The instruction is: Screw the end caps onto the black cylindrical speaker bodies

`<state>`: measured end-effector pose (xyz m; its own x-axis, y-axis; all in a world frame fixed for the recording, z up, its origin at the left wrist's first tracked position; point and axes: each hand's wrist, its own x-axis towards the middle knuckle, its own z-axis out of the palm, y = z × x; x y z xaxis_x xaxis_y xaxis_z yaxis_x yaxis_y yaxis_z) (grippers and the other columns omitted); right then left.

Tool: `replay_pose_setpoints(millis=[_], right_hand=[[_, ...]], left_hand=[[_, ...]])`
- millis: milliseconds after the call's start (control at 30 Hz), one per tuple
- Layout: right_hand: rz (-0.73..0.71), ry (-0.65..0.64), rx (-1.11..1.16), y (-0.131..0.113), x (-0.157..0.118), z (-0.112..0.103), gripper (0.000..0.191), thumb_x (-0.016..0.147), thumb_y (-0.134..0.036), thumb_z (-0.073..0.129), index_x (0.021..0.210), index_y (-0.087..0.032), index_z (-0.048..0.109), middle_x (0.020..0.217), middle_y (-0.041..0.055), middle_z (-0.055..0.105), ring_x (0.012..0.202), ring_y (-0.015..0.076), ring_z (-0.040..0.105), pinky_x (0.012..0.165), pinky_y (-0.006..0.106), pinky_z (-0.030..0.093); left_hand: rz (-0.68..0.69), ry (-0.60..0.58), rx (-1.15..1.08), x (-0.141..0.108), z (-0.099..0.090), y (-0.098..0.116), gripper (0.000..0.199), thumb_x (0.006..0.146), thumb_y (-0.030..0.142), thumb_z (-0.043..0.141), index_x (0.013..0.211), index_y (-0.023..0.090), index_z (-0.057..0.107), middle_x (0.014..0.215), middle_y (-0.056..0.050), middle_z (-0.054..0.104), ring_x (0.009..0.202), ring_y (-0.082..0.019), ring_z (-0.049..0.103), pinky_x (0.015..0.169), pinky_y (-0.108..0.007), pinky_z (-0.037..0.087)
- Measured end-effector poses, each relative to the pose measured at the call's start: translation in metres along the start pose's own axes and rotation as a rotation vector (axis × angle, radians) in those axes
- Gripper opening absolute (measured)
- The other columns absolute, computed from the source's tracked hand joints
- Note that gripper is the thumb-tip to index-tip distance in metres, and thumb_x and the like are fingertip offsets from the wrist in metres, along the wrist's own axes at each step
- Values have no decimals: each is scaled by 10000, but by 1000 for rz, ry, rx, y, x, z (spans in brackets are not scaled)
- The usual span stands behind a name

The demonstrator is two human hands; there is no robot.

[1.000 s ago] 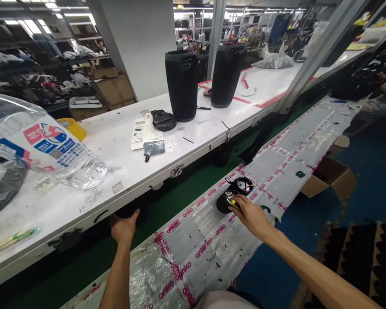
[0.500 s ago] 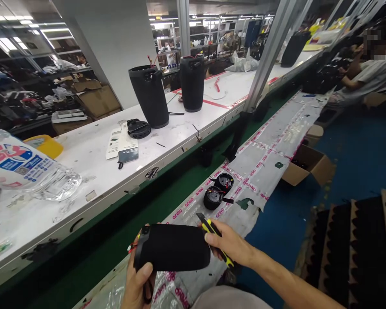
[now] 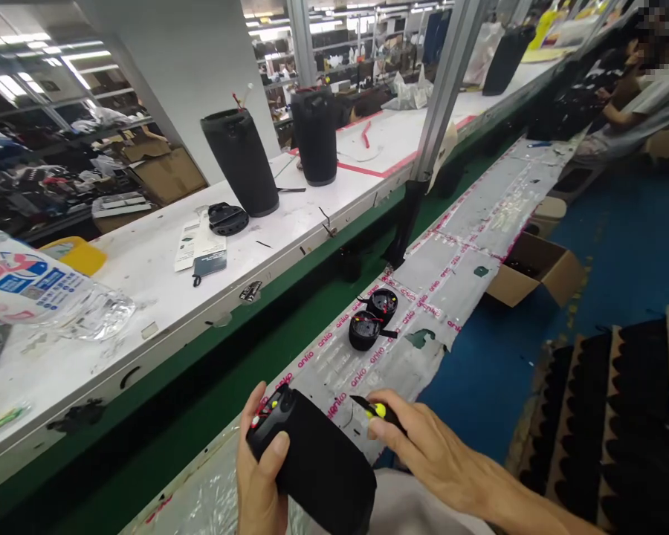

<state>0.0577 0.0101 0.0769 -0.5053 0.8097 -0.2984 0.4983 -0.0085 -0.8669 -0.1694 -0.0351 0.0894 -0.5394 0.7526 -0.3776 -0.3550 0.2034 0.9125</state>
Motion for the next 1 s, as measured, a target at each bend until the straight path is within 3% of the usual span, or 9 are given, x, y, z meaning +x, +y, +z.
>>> replay_pose_setpoints(millis=[67, 167, 267, 400, 567, 867, 1000], right_hand=[[-115, -51, -211, -18, -6, -6, 304, 1088, -467, 380, 1287, -296, 534, 1100, 28, 703, 988, 236, 678, 905, 397, 492], [-295, -177, -460, -36, -5, -5, 192, 1092, -342, 408, 1151, -226, 549, 1023, 42, 719, 906, 249, 707, 807, 385, 493], [-380, -160, -608, -39, -2, 3, 156, 1093, -299, 401, 1113, -205, 522, 965, 46, 719, 832, 251, 711, 704, 370, 454], [-437, -87, -691, -36, -5, 12, 135, 1094, -302, 403, 1085, -213, 504, 894, 26, 712, 751, 228, 695, 639, 354, 386], [-442, -88, -745, -39, -8, 14, 124, 1090, -315, 438, 1040, -215, 492, 838, 8, 695, 693, 213, 682, 599, 346, 348], [-509, 86, -978, -33, -16, 26, 85, 1074, -235, 392, 1057, -205, 469, 809, 10, 606, 646, 219, 578, 607, 374, 332], [-569, 48, -949, -28, -14, 30, 93, 1078, -227, 386, 1033, -198, 462, 742, -17, 564, 581, 198, 524, 567, 373, 286]], left_hand=[[-21, -34, 71, -6, -2, -5, 977, 571, 552, 886, 1445, 283, 543, 1079, -57, 761, 957, -308, 737, 733, -279, 609], [-35, -85, 191, -15, -6, -11, 962, 593, 564, 874, 1446, 279, 532, 1071, -50, 760, 882, -257, 730, 707, -238, 582], [-46, -111, 274, -23, -10, -16, 956, 580, 575, 879, 1423, 281, 537, 1041, -45, 766, 850, -239, 719, 721, -236, 574], [-76, -107, 291, -30, -13, -21, 922, 590, 590, 868, 1399, 291, 542, 1058, -56, 774, 915, -268, 723, 783, -277, 574], [-89, -80, 282, -31, -12, -23, 930, 583, 589, 870, 1398, 290, 536, 1015, -58, 772, 871, -275, 725, 745, -304, 578], [32, 21, 433, -30, -15, -29, 839, 624, 578, 847, 1349, 248, 586, 1150, -111, 719, 1032, -368, 696, 883, -472, 570], [64, 34, 534, -33, -16, -29, 752, 647, 567, 824, 1291, 250, 599, 1178, -109, 697, 1034, -371, 679, 948, -541, 523]])
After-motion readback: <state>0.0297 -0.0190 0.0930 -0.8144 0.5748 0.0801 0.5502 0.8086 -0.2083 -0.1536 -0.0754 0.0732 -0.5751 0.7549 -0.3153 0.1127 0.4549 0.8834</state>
